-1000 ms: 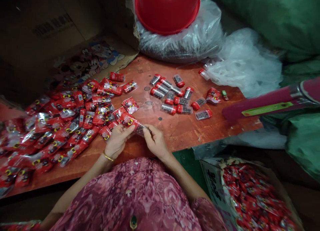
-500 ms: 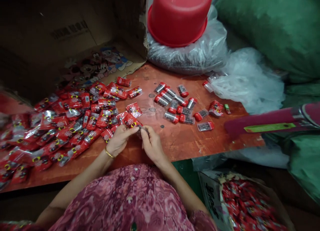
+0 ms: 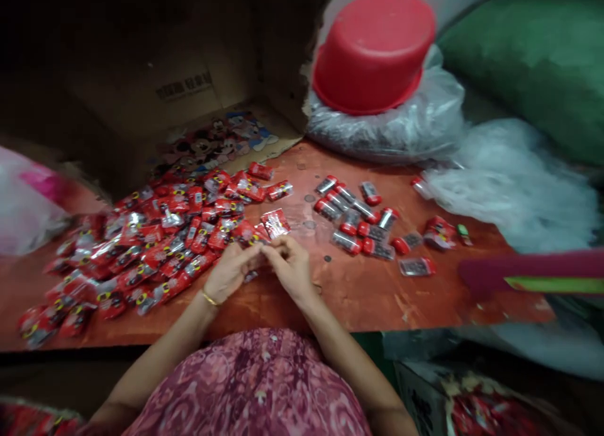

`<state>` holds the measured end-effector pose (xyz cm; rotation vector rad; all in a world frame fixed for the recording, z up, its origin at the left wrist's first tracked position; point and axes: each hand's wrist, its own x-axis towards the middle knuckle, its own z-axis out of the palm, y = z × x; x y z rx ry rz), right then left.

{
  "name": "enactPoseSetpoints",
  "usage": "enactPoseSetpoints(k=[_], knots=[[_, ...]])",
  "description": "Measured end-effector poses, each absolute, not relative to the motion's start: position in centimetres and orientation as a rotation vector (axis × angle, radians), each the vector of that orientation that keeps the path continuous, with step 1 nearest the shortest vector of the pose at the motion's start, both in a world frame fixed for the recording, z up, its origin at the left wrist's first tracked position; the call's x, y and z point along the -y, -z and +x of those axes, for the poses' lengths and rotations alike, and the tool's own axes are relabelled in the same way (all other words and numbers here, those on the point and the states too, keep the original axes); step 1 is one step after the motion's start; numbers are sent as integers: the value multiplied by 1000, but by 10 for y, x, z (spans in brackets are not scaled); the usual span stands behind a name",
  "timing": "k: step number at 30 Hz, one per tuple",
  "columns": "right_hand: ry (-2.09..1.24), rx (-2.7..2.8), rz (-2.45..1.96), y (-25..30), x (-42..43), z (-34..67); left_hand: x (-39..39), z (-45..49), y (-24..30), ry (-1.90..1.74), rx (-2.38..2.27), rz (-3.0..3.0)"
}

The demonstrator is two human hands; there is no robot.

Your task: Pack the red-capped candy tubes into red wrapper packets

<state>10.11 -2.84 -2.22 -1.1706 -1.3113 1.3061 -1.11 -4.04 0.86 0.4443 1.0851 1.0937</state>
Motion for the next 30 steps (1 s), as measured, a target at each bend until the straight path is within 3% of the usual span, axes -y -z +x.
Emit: enactPoseSetpoints(k=[3, 6, 10, 13, 15, 19, 23, 26, 30], knots=[[-1164, 1492, -1184, 24, 15, 95, 30, -44, -23, -1090, -1278, 533], [-694, 1735, -1404, 27, 0, 123, 13, -94, -35, -1077, -1788, 720], [-36, 1818, -1881, 39, -11, 183, -3, -159, -55, -563, -2515, 907], [54, 1937, -1949, 55, -11, 208, -1, -178, -70, -418, -2875, 1110], [44, 2053, -1800, 64, -5, 209, 5, -169, -73, -658, -3063, 1224], [18, 2075, -1520, 74, 11, 196, 6, -110, -50, -1138, -2690, 1815], [43, 1990, -1459, 77, 20, 191, -17, -41, -4, -633, -1949, 2284], [56, 1943, -1440, 78, 20, 194, -34, -17, 21, -312, -1897, 2312], [12, 1907, -1439, 78, 17, 195, -40, -13, 34, -244, -1902, 2289]])
